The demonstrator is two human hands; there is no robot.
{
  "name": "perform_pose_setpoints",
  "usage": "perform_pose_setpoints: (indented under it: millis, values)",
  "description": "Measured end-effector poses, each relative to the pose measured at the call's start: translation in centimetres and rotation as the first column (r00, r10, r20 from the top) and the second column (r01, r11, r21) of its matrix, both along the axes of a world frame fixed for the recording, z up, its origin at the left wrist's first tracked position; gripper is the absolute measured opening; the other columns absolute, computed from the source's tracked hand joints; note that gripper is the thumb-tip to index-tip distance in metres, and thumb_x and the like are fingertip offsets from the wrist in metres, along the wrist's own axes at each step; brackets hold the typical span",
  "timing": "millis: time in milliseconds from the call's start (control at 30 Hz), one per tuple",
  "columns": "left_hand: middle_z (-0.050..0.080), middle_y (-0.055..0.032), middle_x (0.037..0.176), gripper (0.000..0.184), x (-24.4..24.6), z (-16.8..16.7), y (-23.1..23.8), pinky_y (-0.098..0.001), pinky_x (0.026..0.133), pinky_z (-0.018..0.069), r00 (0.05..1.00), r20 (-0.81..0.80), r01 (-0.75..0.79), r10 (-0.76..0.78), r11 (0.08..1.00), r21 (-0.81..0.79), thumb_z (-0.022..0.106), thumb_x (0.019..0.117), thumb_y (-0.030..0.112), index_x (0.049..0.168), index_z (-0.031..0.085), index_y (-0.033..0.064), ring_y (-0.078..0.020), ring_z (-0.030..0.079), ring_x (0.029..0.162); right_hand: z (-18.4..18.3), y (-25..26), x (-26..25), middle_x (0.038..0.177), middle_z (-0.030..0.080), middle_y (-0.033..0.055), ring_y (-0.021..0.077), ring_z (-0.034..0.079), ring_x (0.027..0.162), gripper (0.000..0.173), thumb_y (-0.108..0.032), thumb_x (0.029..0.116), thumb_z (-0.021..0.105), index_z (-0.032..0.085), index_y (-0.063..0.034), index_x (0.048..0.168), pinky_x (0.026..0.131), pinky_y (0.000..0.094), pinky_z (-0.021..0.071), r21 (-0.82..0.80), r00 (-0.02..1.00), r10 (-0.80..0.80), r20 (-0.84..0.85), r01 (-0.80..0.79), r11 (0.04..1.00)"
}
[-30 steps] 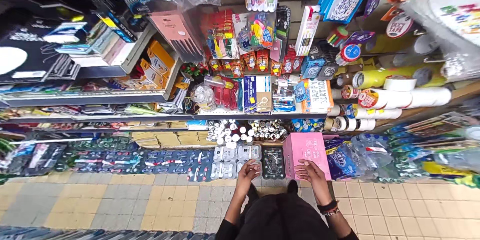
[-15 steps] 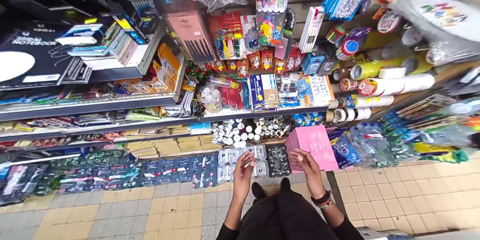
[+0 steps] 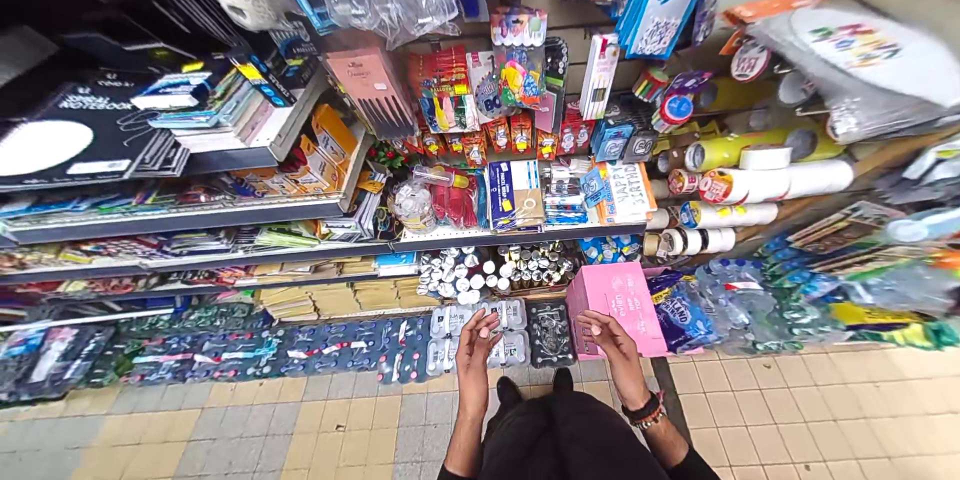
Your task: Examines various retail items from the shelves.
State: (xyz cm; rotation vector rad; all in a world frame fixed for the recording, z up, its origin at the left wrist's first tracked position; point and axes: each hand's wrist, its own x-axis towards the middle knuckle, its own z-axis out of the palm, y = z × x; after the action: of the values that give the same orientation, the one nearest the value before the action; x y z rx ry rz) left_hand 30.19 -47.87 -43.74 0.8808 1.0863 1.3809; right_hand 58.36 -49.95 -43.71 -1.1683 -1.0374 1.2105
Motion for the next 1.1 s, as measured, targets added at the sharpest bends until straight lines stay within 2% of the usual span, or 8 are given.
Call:
perform_pose_setpoints:
  millis: [200, 667, 833, 900, 967, 1033, 1067, 1100]
  values:
    - [0.058, -0.0239, 0.14, 0.054, 2.4, 0.5, 0.0, -0.0515, 0.103, 0.0525, 0.998, 0.051, 0.042, -0.043, 0.999, 0.016, 0.049, 0.1063, 0.028, 0.15, 0.04, -0.0018, -0.0387, 0.058, 0.127, -0.5, 1.5, 1.2, 0.128, 0.068, 0.0171, 0.0312, 0.066, 0.116, 0.038, -0.019, 0.1031, 0.053, 0.06, 0.0021, 0.134, 0.096, 0.0449, 0.0583, -0.023, 0.999, 0.024, 0.021, -0.024, 0.999]
    - [0.06, -0.0218, 0.137, 0.051, 0.2, 0.3, 1.7, -0.0511, 0.102, 0.0537, 0.994, -0.098, 0.052, -0.05, 0.999, 0.016, 0.05, 0.1055, 0.023, 0.149, 0.042, -0.0024, -0.0374, 0.06, 0.125, -1.5, 5.5, 1.5, 0.127, 0.068, 0.0151, 0.03, 0.067, 0.116, 0.038, -0.018, 0.1025, 0.055, 0.059, 0.0005, 0.135, 0.096, 0.0462, 0.0586, -0.05, 0.996, 0.081, 0.034, -0.08, 0.996]
    - [0.061, -0.0208, 0.136, 0.049, 2.0, 0.1, 1.9, -0.0504, 0.102, 0.0536, 0.992, -0.097, 0.08, -0.081, 0.997, -0.014, 0.048, 0.1052, 0.021, 0.148, 0.043, -0.0027, -0.0358, 0.061, 0.124, -7.9, 12.1, 3.2, 0.11, 0.073, 0.009, 0.0194, 0.071, 0.097, 0.029, -0.026, 0.1001, 0.063, 0.069, -0.007, 0.122, 0.087, 0.042, 0.0594, -0.306, 0.905, 0.262, 0.335, -0.158, 0.939]
    - [0.061, -0.0212, 0.137, 0.049, 2.8, 0.7, 1.4, -0.0511, 0.102, 0.0536, 0.987, -0.101, 0.122, -0.121, 0.992, 0.003, 0.049, 0.1052, 0.021, 0.148, 0.043, -0.0032, -0.0368, 0.061, 0.124, -8.2, 17.6, 3.7, 0.107, 0.073, 0.0102, 0.02, 0.071, 0.094, 0.027, -0.024, 0.0991, 0.063, 0.07, -0.0063, 0.118, 0.087, 0.0438, 0.0582, -0.297, 0.866, 0.274, 0.419, -0.154, 0.942]
    - [0.061, -0.0218, 0.136, 0.05, 2.8, 0.8, 0.7, -0.0509, 0.102, 0.0542, 0.986, -0.107, 0.13, -0.129, 0.992, 0.0, 0.051, 0.1055, 0.023, 0.148, 0.043, -0.0032, -0.0371, 0.061, 0.124, -5.8, 24.8, 4.0, 0.11, 0.072, 0.0121, 0.0216, 0.071, 0.096, 0.031, -0.025, 0.1003, 0.061, 0.068, -0.005, 0.122, 0.088, 0.044, 0.0594, -0.174, 0.845, 0.229, 0.483, -0.164, 0.971]
    - [0.061, -0.022, 0.135, 0.049, 2.2, 0.6, -0.3, -0.0501, 0.101, 0.0549, 0.988, -0.124, 0.091, -0.097, 0.995, -0.047, 0.052, 0.1049, 0.021, 0.147, 0.044, -0.0029, -0.0363, 0.062, 0.122, -1.1, 31.2, 3.7, 0.11, 0.072, 0.0183, 0.0265, 0.072, 0.096, 0.034, -0.024, 0.1021, 0.058, 0.066, 0.0015, 0.124, 0.085, 0.0436, 0.0598, 0.047, 0.748, 0.048, 0.662, -0.106, 0.993]
    - [0.062, -0.0215, 0.134, 0.049, 1.6, 0.5, -0.9, -0.049, 0.101, 0.0554, 0.986, -0.152, 0.062, -0.073, 0.995, -0.077, 0.052, 0.1044, 0.02, 0.147, 0.044, -0.0032, -0.0349, 0.063, 0.121, 3.9, 33.4, 3.4, 0.117, 0.07, 0.0237, 0.0316, 0.071, 0.103, 0.037, -0.02, 0.103, 0.055, 0.063, 0.0053, 0.128, 0.088, 0.0448, 0.0587, 0.016, 0.625, 0.043, 0.779, -0.088, 0.996]
    - [0.063, -0.0209, 0.133, 0.049, 1.1, 0.5, -1.4, -0.0474, 0.1, 0.0559, 0.98, -0.191, 0.031, -0.049, 0.995, -0.097, 0.052, 0.1035, 0.018, 0.147, 0.044, -0.0037, -0.0333, 0.064, 0.119, 12.7, 36.1, 3.2, 0.155, 0.045, 0.0196, 0.0306, 0.048, 0.141, 0.048, -0.017, 0.1096, 0.044, 0.037, -0.0009, 0.154, 0.115, 0.0461, 0.0396, -0.459, 0.494, 0.461, 0.737, -0.134, 0.878]
